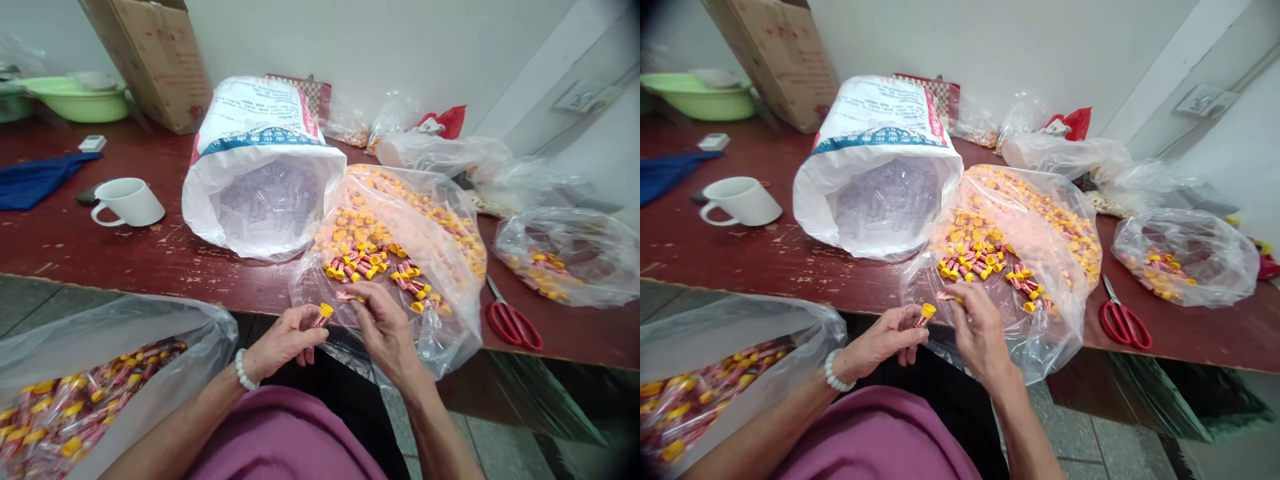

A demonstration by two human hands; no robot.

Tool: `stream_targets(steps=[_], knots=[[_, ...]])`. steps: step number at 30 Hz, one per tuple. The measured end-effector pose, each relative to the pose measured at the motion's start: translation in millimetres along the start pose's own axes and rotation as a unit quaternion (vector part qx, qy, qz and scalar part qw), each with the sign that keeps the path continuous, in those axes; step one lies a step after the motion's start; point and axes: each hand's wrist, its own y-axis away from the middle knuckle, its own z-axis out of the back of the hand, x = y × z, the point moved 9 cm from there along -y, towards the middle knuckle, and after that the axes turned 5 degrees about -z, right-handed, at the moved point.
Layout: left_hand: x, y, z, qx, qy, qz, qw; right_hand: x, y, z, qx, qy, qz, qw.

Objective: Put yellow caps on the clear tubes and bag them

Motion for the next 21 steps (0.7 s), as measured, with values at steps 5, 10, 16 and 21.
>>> stream_targets(steps=[5, 10, 16, 21], knots=[[-3, -1, -2.1, 0.001, -0.148, -0.014, 0.989, 46, 10, -32, 0.128, 0.021, 0.106, 0.986], [-7, -1, -7.9, 0.014, -0.069, -0.026, 0.997, 38, 12, -30, 0.119, 0.061, 0.059, 0.989], [-12, 2, -15.0, -0.004, 0.078, -0.020, 0.997, 32, 24, -49, 0.096, 0.146, 0.083, 0.981], [1, 2, -11.0, -0.064, 0.122, 0.024, 0.990, 25, 26, -58, 0.055, 0.146, 0.068, 0.985]])
